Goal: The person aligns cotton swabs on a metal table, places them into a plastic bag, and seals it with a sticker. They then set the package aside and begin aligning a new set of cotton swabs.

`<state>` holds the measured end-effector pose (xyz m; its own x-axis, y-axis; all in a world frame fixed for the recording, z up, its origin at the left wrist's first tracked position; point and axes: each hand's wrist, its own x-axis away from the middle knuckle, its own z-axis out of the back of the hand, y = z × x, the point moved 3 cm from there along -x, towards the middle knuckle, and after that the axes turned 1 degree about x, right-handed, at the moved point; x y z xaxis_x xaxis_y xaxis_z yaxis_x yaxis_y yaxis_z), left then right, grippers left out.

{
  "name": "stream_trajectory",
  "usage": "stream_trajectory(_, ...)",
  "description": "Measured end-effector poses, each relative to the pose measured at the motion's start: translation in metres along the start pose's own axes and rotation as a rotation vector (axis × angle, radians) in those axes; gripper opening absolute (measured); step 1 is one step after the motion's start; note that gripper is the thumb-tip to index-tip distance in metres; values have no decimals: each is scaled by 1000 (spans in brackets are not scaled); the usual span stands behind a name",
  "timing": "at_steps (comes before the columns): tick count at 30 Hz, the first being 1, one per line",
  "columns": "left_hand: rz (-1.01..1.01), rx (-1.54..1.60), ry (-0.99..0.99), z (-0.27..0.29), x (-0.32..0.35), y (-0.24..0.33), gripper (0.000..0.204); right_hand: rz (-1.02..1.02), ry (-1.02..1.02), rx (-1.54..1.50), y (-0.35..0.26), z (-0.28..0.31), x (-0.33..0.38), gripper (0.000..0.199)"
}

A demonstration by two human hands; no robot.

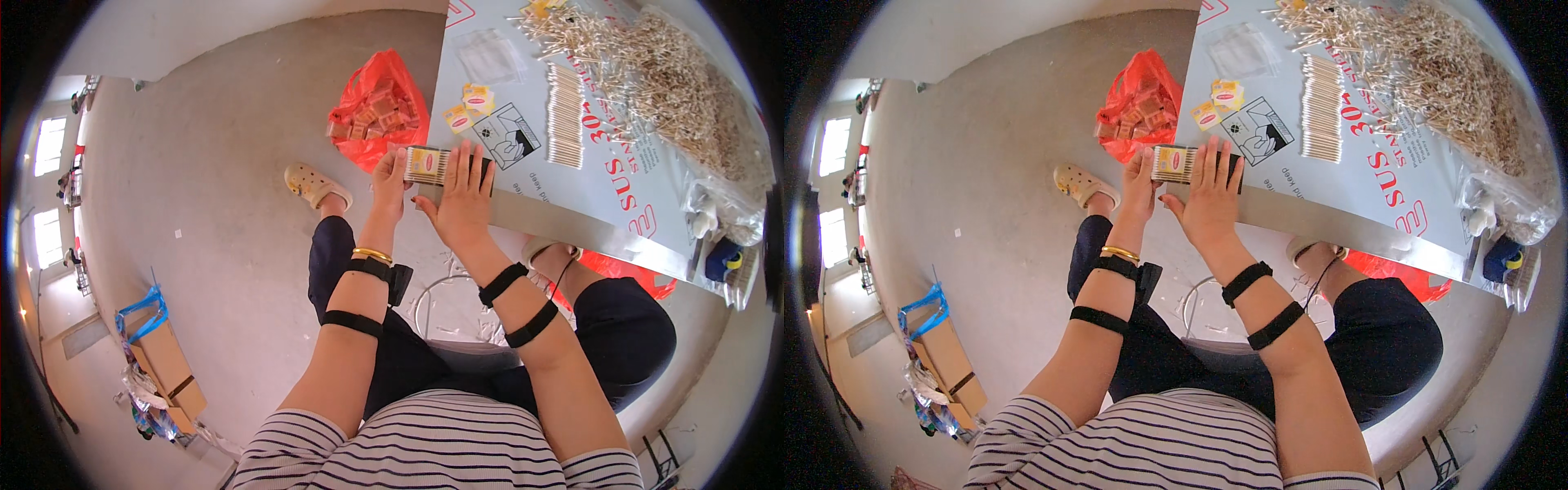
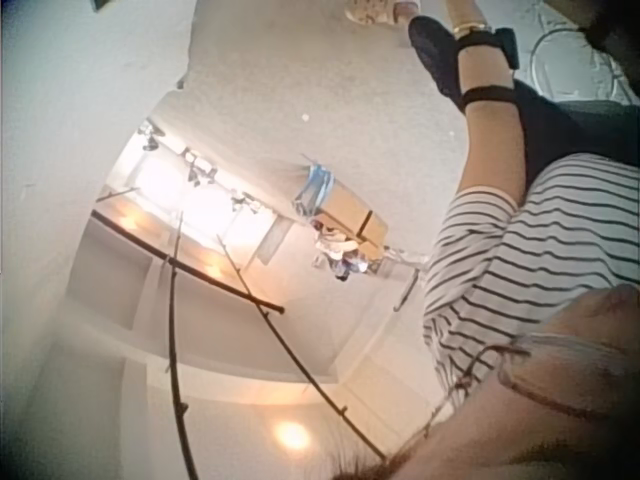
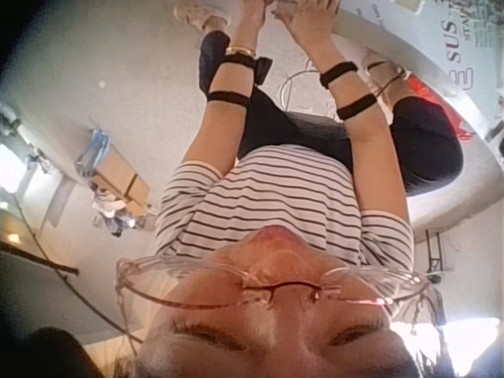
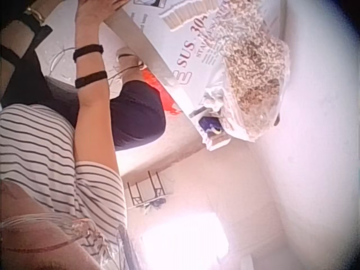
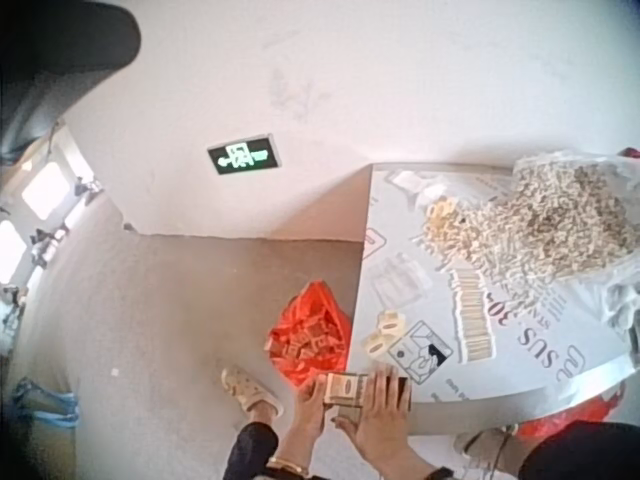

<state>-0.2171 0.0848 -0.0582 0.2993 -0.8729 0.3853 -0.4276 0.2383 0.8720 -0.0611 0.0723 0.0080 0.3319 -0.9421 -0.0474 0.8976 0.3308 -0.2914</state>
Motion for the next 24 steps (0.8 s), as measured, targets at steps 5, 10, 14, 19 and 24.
stream_trajectory(5, 2, 14, 33, -4, 4, 0, 30, -15, -14, -6, 0, 0, 0, 114)
stream_trajectory(10, -25, 2, 64, 0, 3, -1, 35, -3, 7, -33, 1, 1, 1, 113)
stream_trajectory(14, 30, 6, 41, 17, 9, 5, 42, 25, 52, -106, 3, 4, 3, 107)
stream_trajectory(19, 144, -36, 34, 17, 35, 8, 45, 127, 83, -174, 31, 5, 12, 96)
stream_trajectory(24, 142, -57, 163, 0, 46, 0, 38, 153, 44, -148, 37, 13, 27, 88)
